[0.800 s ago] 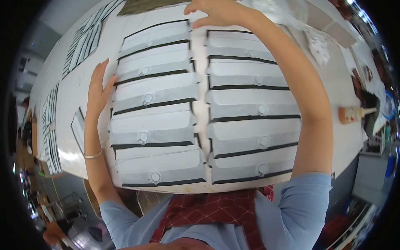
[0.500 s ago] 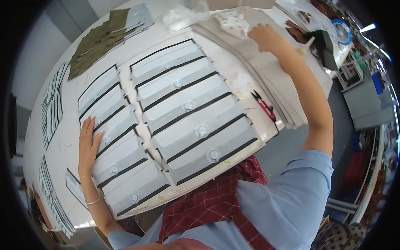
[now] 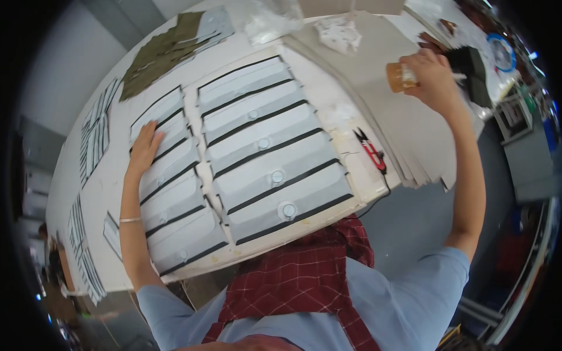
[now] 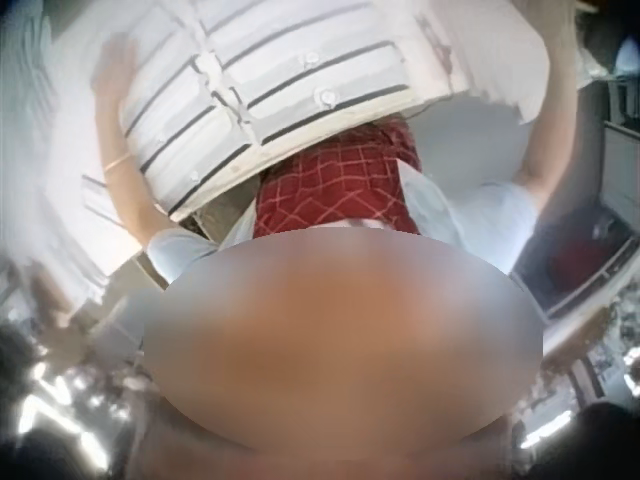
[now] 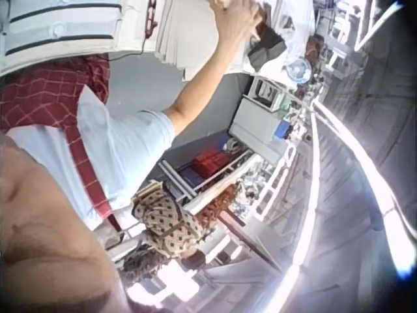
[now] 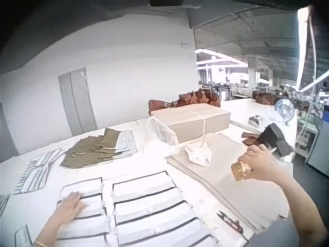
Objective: The person applies a viscous substance from a squeeze bottle onto the center of several white rectangular items arranged on a table. They then place small white paper pieces over the applied substance and press them down. The person repeats this process across multiple items.
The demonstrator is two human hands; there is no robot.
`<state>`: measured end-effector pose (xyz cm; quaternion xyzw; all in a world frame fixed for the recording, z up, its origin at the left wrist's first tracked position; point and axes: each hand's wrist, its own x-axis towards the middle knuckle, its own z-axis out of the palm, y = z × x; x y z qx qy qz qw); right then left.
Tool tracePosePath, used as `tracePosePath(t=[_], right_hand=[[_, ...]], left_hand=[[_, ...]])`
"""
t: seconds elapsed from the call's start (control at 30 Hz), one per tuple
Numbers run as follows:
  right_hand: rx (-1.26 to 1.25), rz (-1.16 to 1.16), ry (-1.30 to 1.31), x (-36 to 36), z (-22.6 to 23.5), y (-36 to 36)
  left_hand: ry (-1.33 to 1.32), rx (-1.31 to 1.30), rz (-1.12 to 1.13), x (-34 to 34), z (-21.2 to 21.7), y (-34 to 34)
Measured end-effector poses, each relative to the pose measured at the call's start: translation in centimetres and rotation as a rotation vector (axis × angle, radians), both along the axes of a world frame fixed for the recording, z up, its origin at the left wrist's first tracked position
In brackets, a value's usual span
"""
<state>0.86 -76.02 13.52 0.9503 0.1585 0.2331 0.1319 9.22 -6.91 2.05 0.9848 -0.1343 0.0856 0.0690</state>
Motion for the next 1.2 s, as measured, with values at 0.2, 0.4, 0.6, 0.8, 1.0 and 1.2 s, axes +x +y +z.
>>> tracePosePath(t=[0.2, 0.4, 0.6, 0.8, 1.0, 1.2], right_hand=[[1.486, 0.373, 0.044, 1.3, -1.4, -3.5], [2.052, 0.623, 0.334, 4.4, -3.5, 3.2], [1.872, 0.511, 0.478, 6.5, -3.4, 9.2], [1.798, 0.545, 0.511, 9.5, -1.7, 15.1], [1.688, 0.524, 0.583, 12.1, -1.5, 18.2], [1.658, 0.577, 0.632, 13.0, -1.5, 19.9]], left_hand=[[-0.023, -0.045, -0.043, -1.3, 0.6, -1.8], [-0.075, -0.031, -0.042, -2.7, 0.4, -1.1], [-0.164, -0.024, -0.024, -2.2, -0.5, -2.2], [-0.149, -0.002, 0.029, -1.3, -0.6, -2.3], [-0.271, 0.048, -0.139, -0.6, 0.5, -5.7], [-0.098, -0.121, -0.469, 0.3, 0.8, -13.6]])
